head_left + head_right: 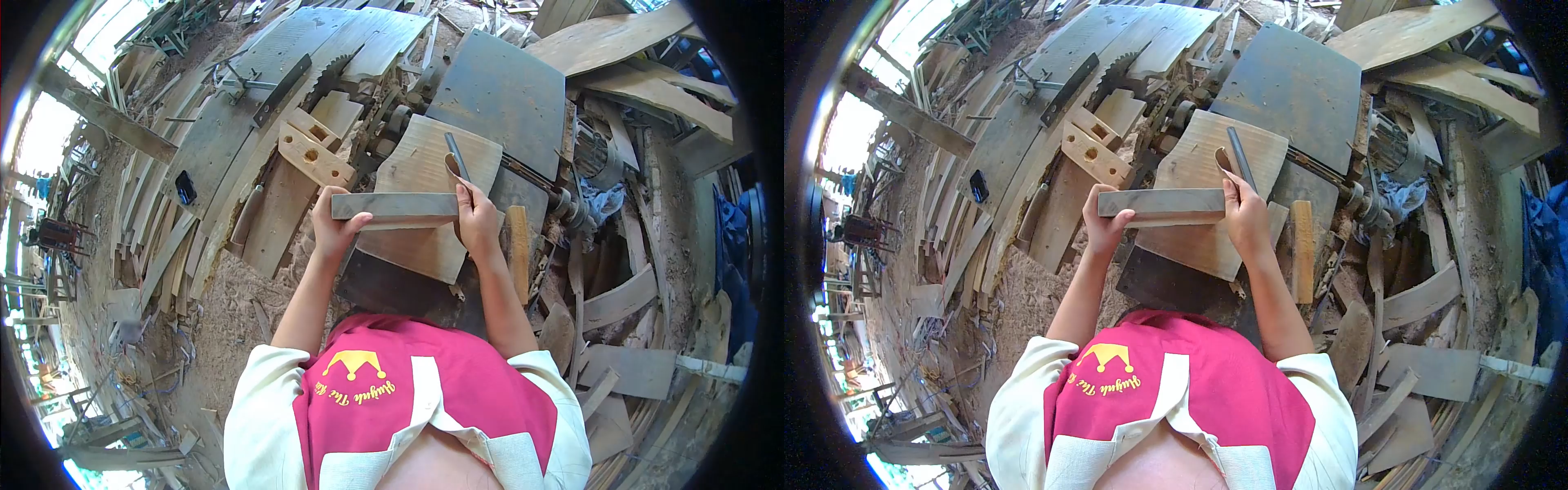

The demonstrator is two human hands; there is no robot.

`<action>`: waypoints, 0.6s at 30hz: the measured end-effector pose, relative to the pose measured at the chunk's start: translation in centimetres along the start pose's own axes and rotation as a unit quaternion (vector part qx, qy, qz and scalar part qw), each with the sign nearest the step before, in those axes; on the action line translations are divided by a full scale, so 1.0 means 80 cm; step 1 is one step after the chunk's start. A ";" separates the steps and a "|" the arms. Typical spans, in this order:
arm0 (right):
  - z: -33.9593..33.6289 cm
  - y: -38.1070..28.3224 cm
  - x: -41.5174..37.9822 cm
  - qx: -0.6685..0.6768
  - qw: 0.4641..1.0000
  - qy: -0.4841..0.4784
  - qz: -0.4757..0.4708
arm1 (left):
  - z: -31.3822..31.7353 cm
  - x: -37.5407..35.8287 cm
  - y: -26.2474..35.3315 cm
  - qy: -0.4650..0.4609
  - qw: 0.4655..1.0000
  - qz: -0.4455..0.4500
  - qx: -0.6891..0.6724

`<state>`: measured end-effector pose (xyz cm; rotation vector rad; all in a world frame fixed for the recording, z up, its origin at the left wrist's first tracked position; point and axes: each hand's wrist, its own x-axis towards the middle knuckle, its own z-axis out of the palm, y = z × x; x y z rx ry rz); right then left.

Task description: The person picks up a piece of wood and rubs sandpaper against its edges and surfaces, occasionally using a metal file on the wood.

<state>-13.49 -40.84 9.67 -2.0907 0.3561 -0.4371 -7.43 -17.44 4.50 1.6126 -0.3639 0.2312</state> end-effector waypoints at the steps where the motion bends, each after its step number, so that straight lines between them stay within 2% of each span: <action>1: 0.000 0.001 0.001 0.002 1.000 0.002 -0.004 | 0.001 -0.002 0.001 0.000 1.000 0.001 0.000; 7: -0.001 0.007 0.008 0.035 0.999 0.002 0.017 | 0.008 -0.004 0.026 0.029 0.999 0.038 0.017; 9: 0.000 0.010 0.007 0.044 0.999 -0.001 0.025 | 0.005 0.001 0.044 0.008 0.992 0.065 0.104; 10: 0.002 0.010 0.005 0.056 0.998 -0.012 0.037 | 0.003 0.006 0.059 0.009 0.992 0.065 0.105; 12: 0.010 0.010 0.002 0.069 0.996 -0.024 0.049 | 0.000 0.017 0.088 -0.001 0.961 0.166 0.221; 18: 0.025 0.017 -0.004 0.044 0.999 -0.030 0.009 | 0.002 0.020 0.103 -0.002 0.939 0.182 0.293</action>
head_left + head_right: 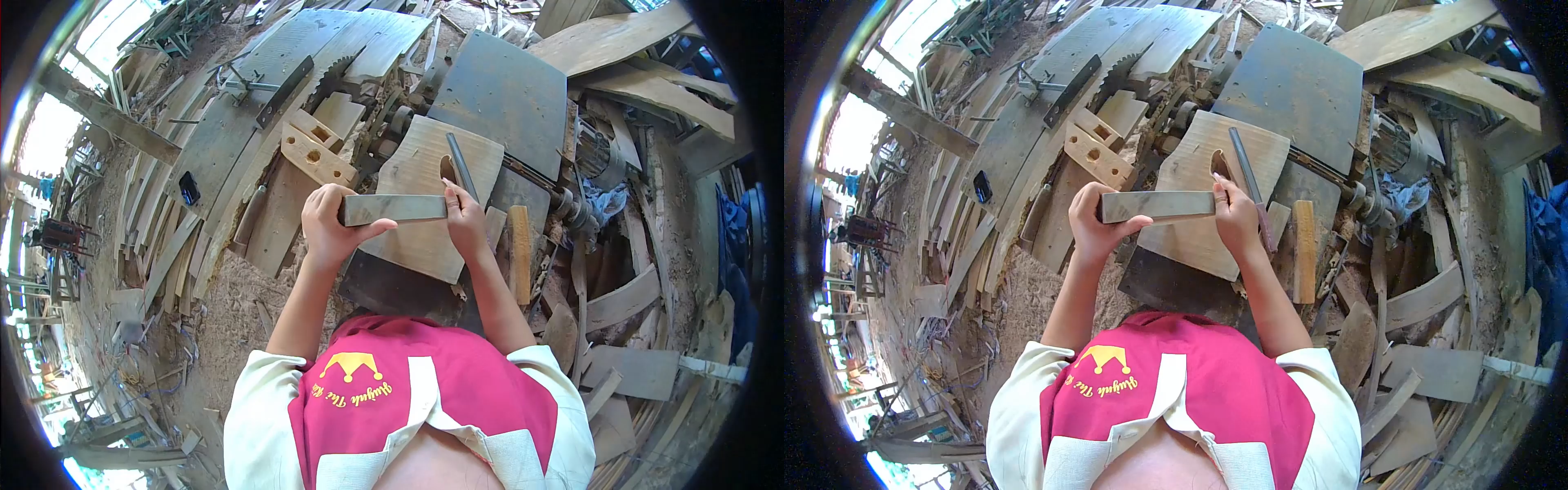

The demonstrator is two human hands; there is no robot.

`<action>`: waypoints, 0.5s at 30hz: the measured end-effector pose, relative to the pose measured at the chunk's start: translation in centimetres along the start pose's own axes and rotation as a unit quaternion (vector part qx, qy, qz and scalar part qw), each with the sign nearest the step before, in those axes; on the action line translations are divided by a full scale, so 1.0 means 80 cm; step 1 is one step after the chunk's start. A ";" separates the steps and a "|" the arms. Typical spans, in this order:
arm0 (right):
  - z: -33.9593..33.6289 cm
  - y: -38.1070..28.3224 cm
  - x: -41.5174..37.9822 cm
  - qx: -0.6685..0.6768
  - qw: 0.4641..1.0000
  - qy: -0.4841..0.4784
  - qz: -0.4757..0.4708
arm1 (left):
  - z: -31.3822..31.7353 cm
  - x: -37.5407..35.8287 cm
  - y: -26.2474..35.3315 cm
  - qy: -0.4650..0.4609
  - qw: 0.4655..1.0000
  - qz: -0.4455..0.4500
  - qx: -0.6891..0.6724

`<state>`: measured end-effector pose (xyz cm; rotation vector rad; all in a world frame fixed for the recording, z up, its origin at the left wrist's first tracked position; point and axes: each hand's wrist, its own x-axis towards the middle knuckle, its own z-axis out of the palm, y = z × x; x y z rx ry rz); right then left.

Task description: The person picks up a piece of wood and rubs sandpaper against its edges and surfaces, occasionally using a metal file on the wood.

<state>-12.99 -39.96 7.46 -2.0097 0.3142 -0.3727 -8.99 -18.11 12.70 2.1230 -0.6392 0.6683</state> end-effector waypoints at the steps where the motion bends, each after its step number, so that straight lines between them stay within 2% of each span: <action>1: -0.003 -0.002 0.000 -0.014 1.000 -0.007 -0.017 | 0.001 0.001 0.001 -0.002 1.000 0.000 -0.001; 3: -0.007 -0.006 -0.002 -0.030 0.999 -0.014 -0.032 | 0.007 0.005 0.004 -0.009 1.000 0.018 -0.003; 5: -0.008 -0.011 -0.003 -0.082 0.986 -0.003 -0.144 | 0.011 0.010 0.014 -0.021 1.000 0.019 0.012; 7: -0.011 -0.035 -0.013 -0.054 0.985 -0.023 -0.163 | 0.015 0.019 0.026 -0.036 0.999 0.021 0.024; 9: -0.016 -0.066 -0.026 -0.027 0.983 -0.038 -0.177 | 0.023 0.029 0.037 -0.092 0.995 -0.014 0.033; 11: -0.021 -0.090 -0.035 -0.018 0.978 -0.047 -0.200 | 0.037 0.032 0.040 -0.095 0.995 -0.011 0.019; 13: -0.027 -0.081 -0.033 -0.010 0.981 -0.039 -0.188 | 0.041 0.037 0.045 -0.126 0.992 0.006 0.019; 15: -0.036 -0.061 -0.028 0.030 0.994 -0.050 -0.093 | 0.041 0.037 0.050 -0.123 0.992 0.016 0.022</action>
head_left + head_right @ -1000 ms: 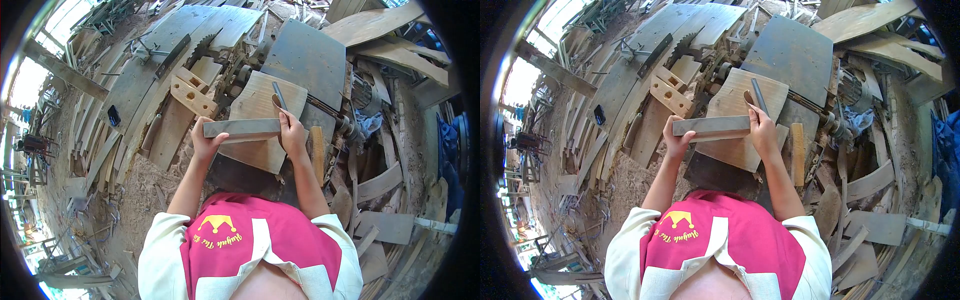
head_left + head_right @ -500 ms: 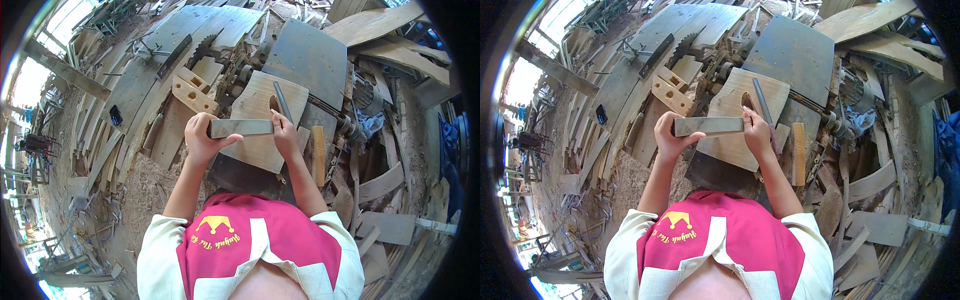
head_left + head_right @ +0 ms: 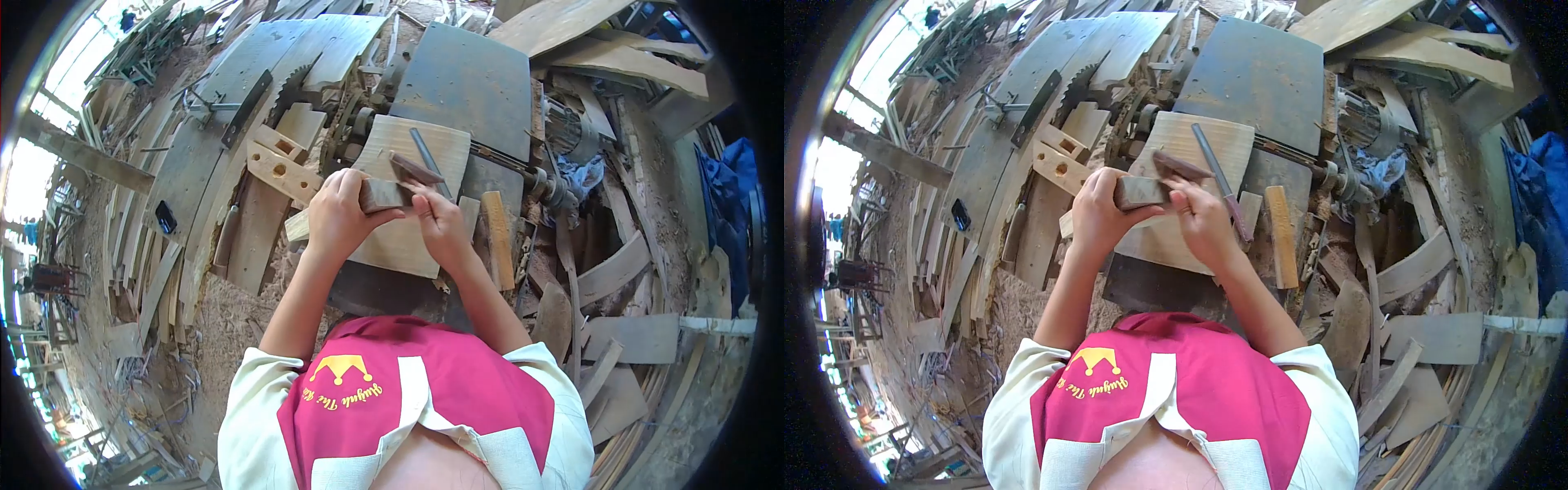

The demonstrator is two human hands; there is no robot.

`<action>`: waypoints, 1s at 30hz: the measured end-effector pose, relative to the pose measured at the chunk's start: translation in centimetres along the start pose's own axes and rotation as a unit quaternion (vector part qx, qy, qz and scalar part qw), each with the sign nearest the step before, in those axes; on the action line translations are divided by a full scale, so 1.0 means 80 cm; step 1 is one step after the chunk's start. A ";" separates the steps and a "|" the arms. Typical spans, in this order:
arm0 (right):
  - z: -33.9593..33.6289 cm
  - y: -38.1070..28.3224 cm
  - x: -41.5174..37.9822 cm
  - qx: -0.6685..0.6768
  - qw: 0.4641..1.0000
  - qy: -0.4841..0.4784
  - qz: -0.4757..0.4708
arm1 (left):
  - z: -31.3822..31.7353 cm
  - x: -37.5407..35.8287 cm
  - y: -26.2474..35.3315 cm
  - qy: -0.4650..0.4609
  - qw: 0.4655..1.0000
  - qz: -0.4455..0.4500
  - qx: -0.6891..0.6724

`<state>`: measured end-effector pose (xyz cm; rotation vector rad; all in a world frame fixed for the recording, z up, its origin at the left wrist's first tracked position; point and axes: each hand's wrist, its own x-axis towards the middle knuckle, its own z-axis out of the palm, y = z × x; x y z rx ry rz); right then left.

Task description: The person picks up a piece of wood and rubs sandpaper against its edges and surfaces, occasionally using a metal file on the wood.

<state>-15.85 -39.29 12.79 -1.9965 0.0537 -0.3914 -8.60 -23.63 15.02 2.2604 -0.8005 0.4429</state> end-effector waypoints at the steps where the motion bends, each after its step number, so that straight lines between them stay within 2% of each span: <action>1: 0.002 0.030 0.001 -0.020 0.999 0.028 0.004 | 0.000 -0.002 0.002 0.003 1.000 0.004 0.010; 2: 0.000 0.059 -0.002 -0.022 0.999 0.030 0.005 | 0.001 -0.004 0.004 0.003 1.000 0.006 0.007; 4: -0.007 0.089 -0.005 0.017 0.991 0.038 0.129 | 0.005 -0.007 0.007 -0.004 0.999 0.044 0.018; 5: -0.009 0.089 -0.007 -0.004 0.988 0.027 0.153 | 0.007 -0.006 0.010 -0.002 0.999 0.044 0.017; 9: -0.011 -0.018 -0.006 0.089 0.993 0.007 0.080 | 0.017 -0.004 0.025 -0.015 0.998 0.061 0.018; 10: -0.007 -0.021 -0.005 0.089 0.993 0.008 0.082 | 0.019 -0.003 0.027 -0.009 0.997 0.065 0.028; 12: -0.003 -0.024 -0.003 0.114 0.993 0.032 0.009 | 0.021 -0.003 0.026 -0.007 0.998 0.062 0.028; 13: -0.003 -0.015 -0.003 0.113 0.993 0.034 0.009 | 0.021 -0.002 0.025 -0.003 0.998 0.058 0.028; 15: -0.003 0.028 -0.003 0.038 0.995 0.032 0.091 | 0.016 -0.004 0.022 -0.008 0.998 0.057 0.023; 16: -0.001 0.062 -0.005 0.036 0.995 0.030 0.091 | 0.012 -0.004 0.020 -0.011 0.998 0.055 0.019; 17: 0.002 0.101 -0.008 0.077 0.985 0.040 0.149 | 0.009 -0.004 0.020 -0.015 0.998 0.057 0.012; 18: 0.001 0.097 -0.004 0.117 0.970 0.051 0.206 | 0.010 -0.004 0.019 -0.013 0.998 0.056 0.012; 20: -0.008 0.084 -0.008 0.147 0.970 0.036 0.192 | 0.013 -0.001 0.018 -0.038 0.996 0.079 -0.001; 22: -0.006 0.030 -0.008 0.090 0.988 0.040 0.117 | 0.018 -0.001 0.023 -0.034 0.997 0.073 0.007; 23: -0.002 0.005 -0.006 0.142 0.985 0.052 0.080 | 0.020 -0.001 0.026 -0.030 0.997 0.068 0.016; 26: -0.003 -0.022 -0.007 0.150 0.987 0.020 0.049 | 0.026 -0.003 0.024 -0.019 0.998 0.054 0.014; 28: 0.007 0.027 -0.010 0.165 0.983 0.052 0.066 | 0.021 -0.003 0.019 -0.028 0.998 0.053 0.014; 30: 0.017 0.131 -0.021 0.120 0.974 0.137 0.135 | 0.015 0.000 0.017 -0.037 0.997 0.060 0.008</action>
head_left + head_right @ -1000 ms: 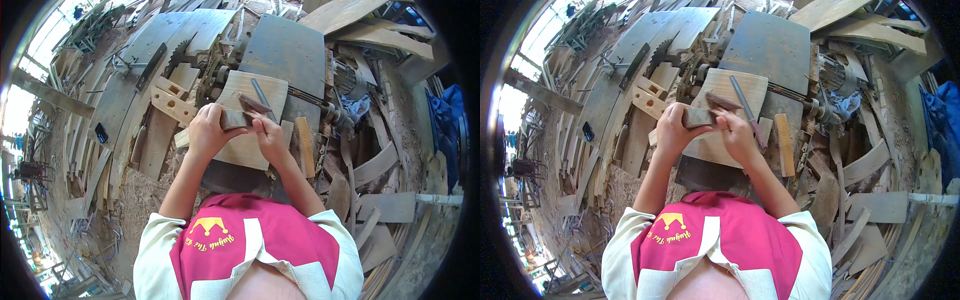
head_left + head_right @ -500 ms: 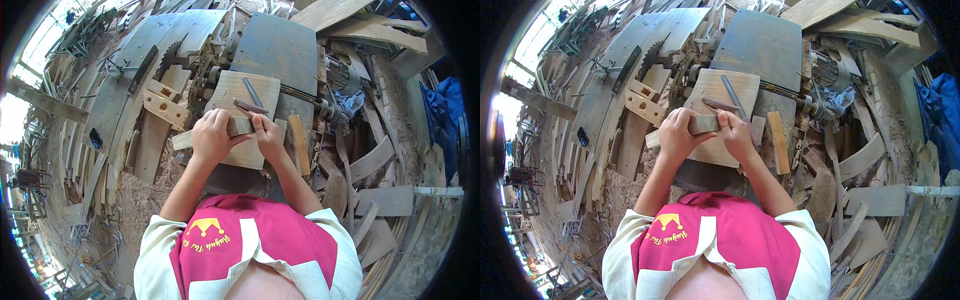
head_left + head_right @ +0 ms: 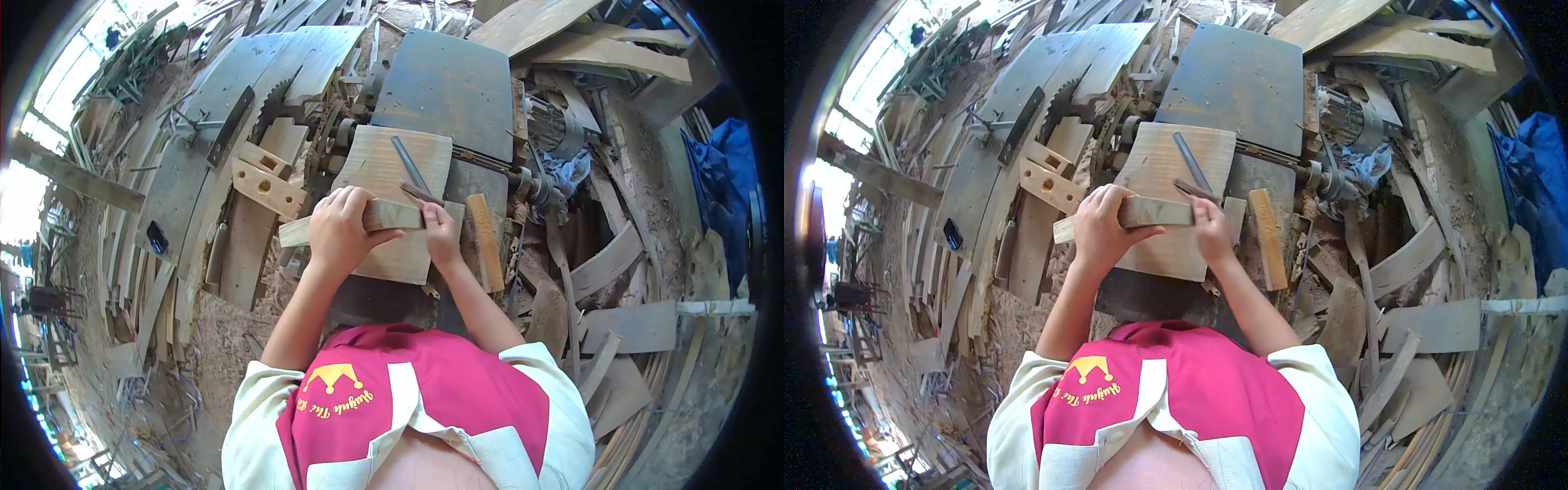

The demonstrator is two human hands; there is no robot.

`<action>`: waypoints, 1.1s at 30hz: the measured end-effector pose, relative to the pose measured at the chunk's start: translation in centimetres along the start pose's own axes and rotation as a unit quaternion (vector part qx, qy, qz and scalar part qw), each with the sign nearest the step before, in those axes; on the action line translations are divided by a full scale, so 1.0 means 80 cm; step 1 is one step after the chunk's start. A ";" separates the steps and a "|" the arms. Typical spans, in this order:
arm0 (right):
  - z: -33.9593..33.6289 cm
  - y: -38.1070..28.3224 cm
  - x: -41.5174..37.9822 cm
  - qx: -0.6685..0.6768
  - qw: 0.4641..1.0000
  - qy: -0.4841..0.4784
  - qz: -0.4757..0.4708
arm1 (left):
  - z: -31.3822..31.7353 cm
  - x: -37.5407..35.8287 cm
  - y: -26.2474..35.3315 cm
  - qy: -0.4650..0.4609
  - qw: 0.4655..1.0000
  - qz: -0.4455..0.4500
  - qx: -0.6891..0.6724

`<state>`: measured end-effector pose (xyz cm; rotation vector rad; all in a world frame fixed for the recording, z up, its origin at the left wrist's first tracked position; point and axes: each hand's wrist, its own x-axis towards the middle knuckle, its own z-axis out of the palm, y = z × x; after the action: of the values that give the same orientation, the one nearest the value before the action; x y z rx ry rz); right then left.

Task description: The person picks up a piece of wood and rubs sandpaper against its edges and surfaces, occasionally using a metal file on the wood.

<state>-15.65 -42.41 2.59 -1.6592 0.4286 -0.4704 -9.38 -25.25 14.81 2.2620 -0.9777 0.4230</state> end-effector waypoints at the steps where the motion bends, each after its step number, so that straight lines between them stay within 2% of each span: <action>1: -0.010 0.033 0.003 0.037 0.998 -0.003 0.054 | -0.003 0.000 -0.001 -0.008 1.000 0.010 -0.010; 2: -0.009 0.026 0.002 0.037 0.998 0.000 0.052 | -0.004 0.001 -0.002 -0.015 1.000 0.019 -0.020; 4: 0.003 -0.021 -0.009 -0.010 1.000 -0.004 -0.020 | -0.003 0.005 -0.001 -0.014 1.000 0.016 -0.015; 8: 0.019 -0.134 -0.026 0.045 0.994 -0.095 -0.031 | 0.004 0.005 0.006 0.000 1.000 0.000 -0.002; 10: 0.019 -0.115 -0.021 0.062 0.992 -0.094 -0.050 | 0.004 0.003 0.005 0.002 1.000 -0.001 -0.003; 12: 0.006 -0.081 -0.010 -0.020 0.989 -0.098 -0.108 | 0.001 0.003 0.002 0.006 1.000 -0.005 -0.005; 13: -0.003 -0.053 -0.001 -0.020 0.989 -0.100 -0.109 | -0.003 0.004 -0.001 0.010 1.000 -0.015 -0.012; 15: -0.016 -0.004 0.013 -0.004 0.994 -0.104 0.028 | -0.007 0.006 -0.009 0.005 1.000 -0.018 -0.022; 19: 0.003 -0.114 0.002 -0.076 0.987 -0.142 0.020 | -0.006 0.015 -0.012 -0.011 0.999 -0.011 -0.031; 21: 0.021 -0.157 -0.004 -0.019 0.982 -0.159 -0.096 | -0.001 0.016 -0.010 -0.005 0.999 0.020 -0.031; 22: 0.028 -0.155 -0.003 -0.019 0.982 -0.160 -0.094 | 0.000 0.014 -0.009 -0.005 0.999 0.018 -0.031; 24: 0.038 -0.141 -0.002 0.000 0.968 -0.108 -0.225 | 0.000 0.010 -0.011 0.014 0.999 0.024 -0.023; 25: 0.037 -0.127 -0.004 0.000 0.968 -0.109 -0.224 | -0.003 0.007 -0.013 0.014 0.999 0.022 -0.022; 27: 0.022 -0.081 0.000 -0.066 0.989 -0.086 -0.101 | -0.014 0.005 -0.021 0.017 0.998 -0.044 -0.034; 28: 0.013 -0.051 0.005 -0.068 0.988 -0.090 -0.103 | -0.018 0.005 -0.026 0.021 0.998 -0.047 -0.034; 30: 0.000 -0.004 0.011 -0.063 0.996 -0.052 0.021 | -0.025 0.006 -0.035 0.012 0.996 -0.047 -0.069; 33: 0.013 -0.084 0.000 -0.099 0.993 -0.071 0.002 | -0.023 0.006 -0.032 0.012 0.998 -0.035 -0.052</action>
<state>-15.04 -40.61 9.15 -1.8692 0.3835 -0.3121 -7.25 -22.96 15.31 2.1855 -0.8857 0.3605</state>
